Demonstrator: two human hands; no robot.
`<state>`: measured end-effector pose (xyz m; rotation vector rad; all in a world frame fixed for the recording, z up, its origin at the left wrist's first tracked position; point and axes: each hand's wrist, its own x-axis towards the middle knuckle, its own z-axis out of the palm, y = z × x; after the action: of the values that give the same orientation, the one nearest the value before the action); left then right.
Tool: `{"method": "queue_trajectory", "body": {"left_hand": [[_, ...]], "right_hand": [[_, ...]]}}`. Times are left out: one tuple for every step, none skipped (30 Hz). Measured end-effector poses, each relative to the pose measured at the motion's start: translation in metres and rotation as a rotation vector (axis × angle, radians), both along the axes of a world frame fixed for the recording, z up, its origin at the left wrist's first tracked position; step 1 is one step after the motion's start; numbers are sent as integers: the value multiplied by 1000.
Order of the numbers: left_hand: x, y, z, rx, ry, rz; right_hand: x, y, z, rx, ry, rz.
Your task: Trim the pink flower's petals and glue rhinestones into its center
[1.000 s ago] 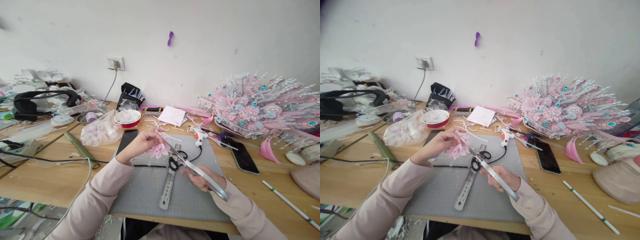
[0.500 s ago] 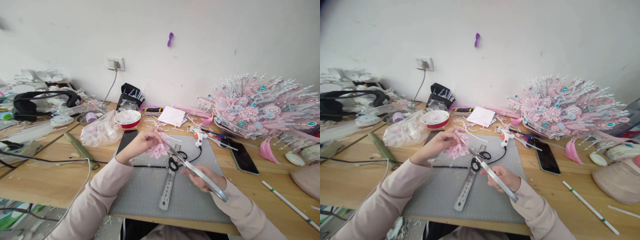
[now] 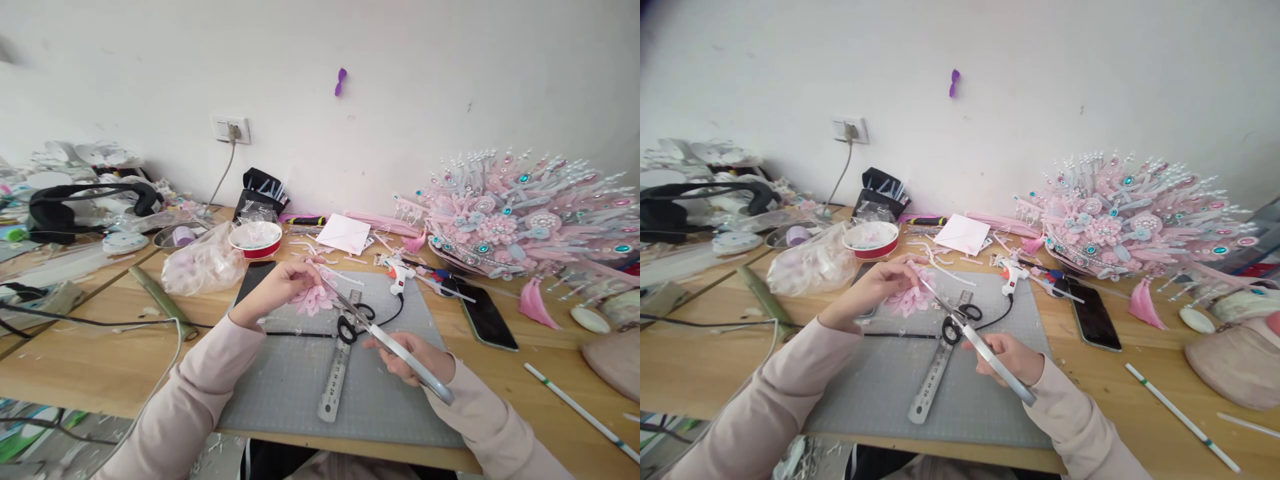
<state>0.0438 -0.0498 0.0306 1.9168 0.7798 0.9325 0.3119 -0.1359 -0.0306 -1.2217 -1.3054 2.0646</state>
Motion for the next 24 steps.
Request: {"method": "queue_trajectory", "body": {"left_hand": [[0,0,0,5,-1,-1],[-1,0,1,10,0,-2],[-2,0,1,12,-2,-1],[-2,0,2,7,-8,3],[-3,0,3,-2,-21,12],[-4,0,3,-14,-40,26],[-5,0,4,-25,-64,41],[-6,0,4,-32,-86,53],[-7,0,4,-37,-104,61],[-8,0,4,-38,-114,64],[-9,1,4,-38,-120,64],[-10,2,4,-37,-123,63],[-10,2,3,-38,-126,62],[-11,3,2,-42,-133,65],[-11,4,2,-47,-143,70],[-12,5,1,-53,-153,77],[-12,5,1,-58,-161,86],[-12,6,0,-61,-164,96],[-12,6,0,-60,-163,108],[-11,6,0,-56,-156,120],[-11,6,0,-51,-146,128],[-11,6,0,-45,-135,135],[-11,6,-1,-41,-127,138],[-11,7,-1,-37,-121,139]], "right_hand": [[0,0,1,5,-2,4],[1,0,1,12,-3,7],[1,0,1,19,-4,10],[1,0,1,21,-5,15],[2,0,1,24,-8,18],[2,0,1,24,-11,16],[2,0,1,24,-15,12],[2,0,1,25,-18,5],[2,0,1,25,-18,-2],[2,-1,2,22,-18,-9],[1,-1,2,15,-18,-15],[1,-1,2,6,-17,-17],[1,-1,3,-3,-15,-18],[1,-1,3,-11,-10,-19],[1,-1,4,-15,-2,-21],[2,-1,5,-15,8,-24],[2,-1,5,-12,19,-30],[3,-1,6,-9,29,-34],[4,0,6,-7,36,-38],[5,1,6,-8,42,-41],[6,2,5,-20,45,-38],[7,3,4,-44,49,-28],[7,4,2,-71,54,-18],[7,5,0,-96,58,-6]]}}
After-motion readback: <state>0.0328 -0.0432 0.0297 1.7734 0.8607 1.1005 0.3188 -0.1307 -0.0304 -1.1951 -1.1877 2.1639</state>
